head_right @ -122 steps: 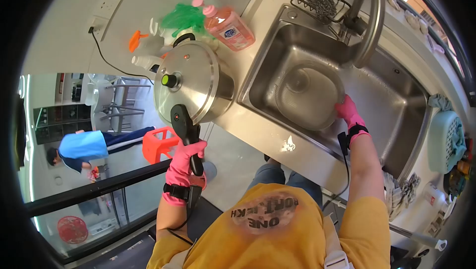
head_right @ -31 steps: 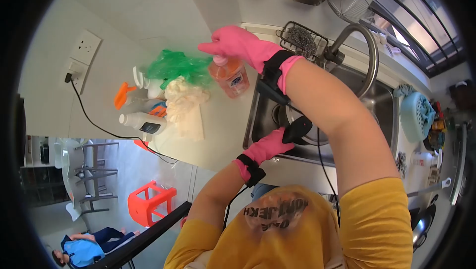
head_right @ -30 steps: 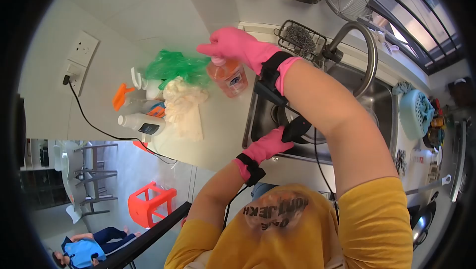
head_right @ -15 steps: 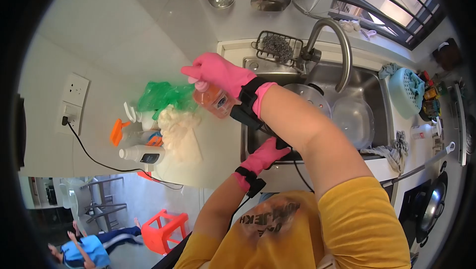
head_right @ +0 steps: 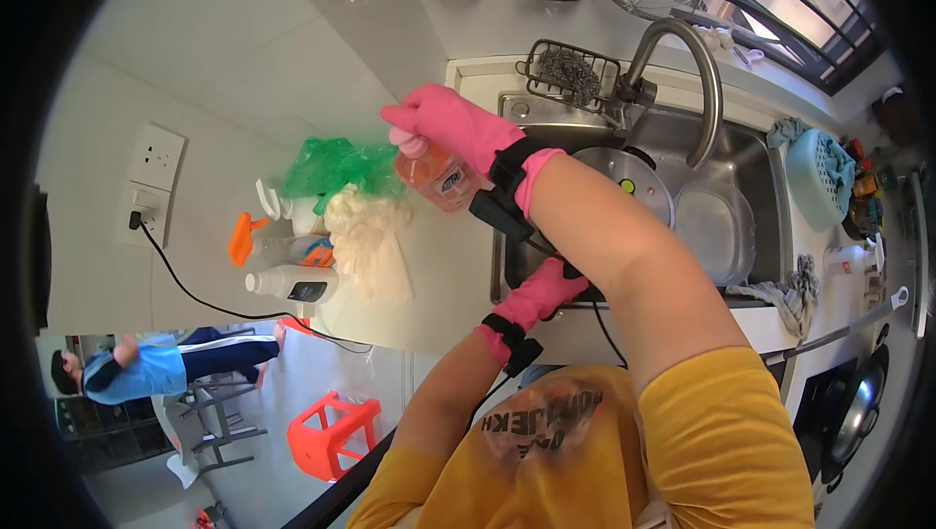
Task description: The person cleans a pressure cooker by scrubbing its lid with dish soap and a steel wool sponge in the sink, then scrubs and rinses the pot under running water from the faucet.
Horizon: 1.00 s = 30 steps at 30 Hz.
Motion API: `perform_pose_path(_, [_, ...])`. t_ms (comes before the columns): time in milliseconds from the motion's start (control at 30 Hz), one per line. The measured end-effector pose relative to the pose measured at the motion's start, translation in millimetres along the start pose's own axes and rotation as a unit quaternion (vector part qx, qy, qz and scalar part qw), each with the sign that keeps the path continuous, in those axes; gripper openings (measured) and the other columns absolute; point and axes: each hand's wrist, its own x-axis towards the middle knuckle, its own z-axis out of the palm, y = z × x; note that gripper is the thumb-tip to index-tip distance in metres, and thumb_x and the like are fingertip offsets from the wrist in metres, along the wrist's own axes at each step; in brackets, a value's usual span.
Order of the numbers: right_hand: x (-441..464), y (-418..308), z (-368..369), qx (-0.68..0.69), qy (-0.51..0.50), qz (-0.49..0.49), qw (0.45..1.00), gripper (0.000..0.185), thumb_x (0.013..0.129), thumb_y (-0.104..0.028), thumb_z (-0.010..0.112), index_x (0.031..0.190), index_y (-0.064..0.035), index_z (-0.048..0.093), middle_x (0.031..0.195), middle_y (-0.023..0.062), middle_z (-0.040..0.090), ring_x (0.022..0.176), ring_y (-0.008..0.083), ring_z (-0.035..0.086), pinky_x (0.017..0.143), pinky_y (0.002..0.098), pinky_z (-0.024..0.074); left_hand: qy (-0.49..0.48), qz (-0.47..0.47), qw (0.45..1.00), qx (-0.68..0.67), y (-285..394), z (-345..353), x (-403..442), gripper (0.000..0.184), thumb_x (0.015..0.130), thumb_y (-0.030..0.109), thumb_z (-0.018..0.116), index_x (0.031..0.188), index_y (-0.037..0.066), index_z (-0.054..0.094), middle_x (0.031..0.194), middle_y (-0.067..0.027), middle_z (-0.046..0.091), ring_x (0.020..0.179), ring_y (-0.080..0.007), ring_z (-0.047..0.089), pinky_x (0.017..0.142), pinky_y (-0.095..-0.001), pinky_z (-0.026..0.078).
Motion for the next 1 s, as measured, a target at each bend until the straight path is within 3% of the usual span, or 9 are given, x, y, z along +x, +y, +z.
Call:
perform_pose_path(200, [-39,-23,13,0.056,0.072,-0.033,0.995,0.051,0.097,-0.048,0.058,0.075,-0.0025,0.061,0.066,-0.0003,0.056,0.058,0.0094,0.049,0.056,0.0262,0.0410,0.018,0.136,0.990,-0.030,12,6,-11,0.074,0.085,0.034,0.072,0.143,-0.001,0.043,0.140,-0.0231,0.052,0.131,-0.0357,0.050,0.109,-0.0363,0.040])
perform_pose_path(233, [-44,-24,10,0.098,0.074,-0.035,0.992,0.052,0.098,-0.048,0.056,0.070,-0.0044,0.058,0.065,-0.0001,0.055,0.057,0.0092,0.048,0.055,0.0262,0.0403,-0.054,0.185,0.969,0.156,8,6,13,0.066,0.088,0.033,0.070,0.142,0.004,0.046,0.144,-0.0161,0.051,0.135,-0.0324,0.046,0.110,-0.0373,0.038])
perform_pose_path(400, [-105,28,-27,0.087,0.124,-0.005,0.989,0.053,0.100,-0.047,0.052,0.064,-0.0089,0.050,0.060,-0.0030,0.043,0.055,0.0080,0.037,0.052,0.0281,0.0314,-0.116,0.246,0.962,-0.023,-16,1,7,0.048,0.089,0.028,0.070,0.129,0.003,0.060,0.130,-0.0103,0.064,0.128,-0.0242,0.052,0.108,-0.0375,0.041])
perform_pose_path(500, [-142,73,-83,-0.046,0.210,0.072,0.974,0.045,0.099,-0.042,0.059,0.069,-0.0092,0.055,0.065,-0.0046,0.047,0.057,0.0059,0.040,0.052,0.0227,0.0324,-0.125,0.011,0.987,-0.100,18,-11,-16,0.048,0.079,0.017,0.074,0.121,-0.003,0.059,0.107,-0.0132,0.065,0.085,-0.0186,0.064,0.075,-0.0319,0.052])
perform_pose_path(633, [-148,145,-157,-0.533,0.205,-0.160,0.805,0.040,0.097,-0.036,0.059,0.080,-0.0006,0.062,0.076,0.0097,0.065,0.071,0.0269,0.063,0.067,0.0451,0.0483,-0.068,-0.066,0.989,-0.112,14,-2,-15,0.055,0.077,0.016,0.072,0.124,-0.004,0.052,0.097,-0.0099,0.061,0.075,-0.0164,0.061,0.069,-0.0312,0.050])
perform_pose_path(667, [-154,156,-165,-0.602,0.112,-0.047,0.789,0.040,0.096,-0.036,0.057,0.100,0.0023,0.067,0.107,0.0187,0.068,0.103,0.0373,0.063,0.089,0.0487,0.0481,-0.064,-0.069,0.987,-0.133,13,-1,-16,0.057,0.077,0.016,0.071,0.126,-0.004,0.051,0.096,-0.0094,0.061,0.076,-0.0164,0.060,0.069,-0.0311,0.050])
perform_pose_path(767, [-180,185,-159,-0.693,0.141,-0.113,0.698,0.053,0.097,-0.039,0.054,0.127,0.0036,0.059,0.135,0.0214,0.056,0.129,0.0369,0.049,0.108,0.0420,0.0396,-0.059,-0.053,0.988,-0.132,10,-3,-15,0.062,0.075,0.017,0.072,0.129,-0.004,0.050,0.098,-0.0101,0.061,0.082,-0.0174,0.060,0.073,-0.0311,0.049])
perform_pose_path(800, [-194,169,-153,-0.671,0.083,-0.020,0.737,0.069,0.096,-0.044,0.054,0.144,0.0045,0.042,0.150,0.0215,0.041,0.143,0.0376,0.033,0.118,0.0397,0.0273,-0.059,-0.046,0.990,-0.123,7,-2,-17,0.064,0.074,0.018,0.072,0.129,-0.004,0.050,0.099,-0.0107,0.061,0.084,-0.0179,0.060,0.075,-0.0311,0.049])
perform_pose_path(1000, [-301,152,-149,-0.646,0.064,-0.005,0.761,0.082,0.093,-0.046,0.060,0.151,0.0017,0.028,0.157,0.0227,0.028,0.147,0.0380,0.024,0.119,0.0423,0.0238,-0.063,-0.073,0.990,-0.106,20,-9,-22,0.073,0.072,0.020,0.074,0.136,-0.005,0.047,0.106,-0.0134,0.062,0.094,-0.0209,0.059,0.085,-0.0315,0.048])
